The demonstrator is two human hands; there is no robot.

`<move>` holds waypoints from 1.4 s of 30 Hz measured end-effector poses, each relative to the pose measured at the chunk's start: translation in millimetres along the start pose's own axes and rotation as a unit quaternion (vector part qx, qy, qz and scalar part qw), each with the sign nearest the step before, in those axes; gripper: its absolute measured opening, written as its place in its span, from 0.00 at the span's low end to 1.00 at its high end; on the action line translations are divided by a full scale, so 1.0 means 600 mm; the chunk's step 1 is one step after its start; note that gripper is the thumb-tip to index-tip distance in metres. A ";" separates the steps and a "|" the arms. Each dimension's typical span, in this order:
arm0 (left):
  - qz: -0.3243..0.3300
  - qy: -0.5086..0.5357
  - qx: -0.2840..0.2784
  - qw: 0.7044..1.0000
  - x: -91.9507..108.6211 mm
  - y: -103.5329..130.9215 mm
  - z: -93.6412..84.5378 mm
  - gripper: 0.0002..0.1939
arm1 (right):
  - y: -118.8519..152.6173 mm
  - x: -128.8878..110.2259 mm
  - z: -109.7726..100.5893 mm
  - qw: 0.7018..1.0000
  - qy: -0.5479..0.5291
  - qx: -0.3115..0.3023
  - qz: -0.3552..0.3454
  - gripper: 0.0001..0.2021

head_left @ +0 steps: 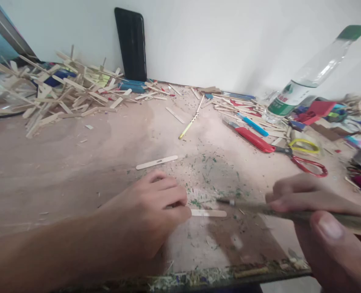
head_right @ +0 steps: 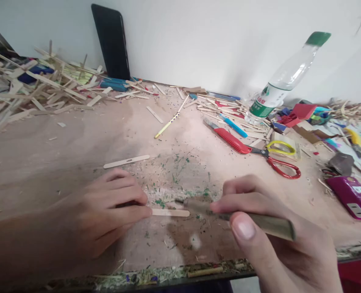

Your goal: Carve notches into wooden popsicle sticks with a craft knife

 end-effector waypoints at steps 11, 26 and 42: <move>0.038 0.000 -0.023 0.999 -0.004 -0.003 -0.003 0.11 | -0.082 -0.097 0.107 0.892 -0.392 -0.077 0.212 0.30; 0.063 -0.034 -0.042 0.997 -0.008 -0.013 -0.008 0.07 | -0.076 -0.077 0.140 0.887 -0.393 -0.117 0.212 0.25; 0.062 -0.037 -0.045 0.996 -0.007 -0.016 -0.008 0.07 | -0.060 -0.092 0.155 0.882 -0.403 -0.063 0.236 0.21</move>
Point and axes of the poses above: each hand's wrist, its own y-axis away from the middle knuckle, its own z-axis out of the palm, x = y × z, the point moved 1 cm from there along -y, towards the middle knuckle, and after that the axes turned 6 degrees about x, right-handed, at the moved point
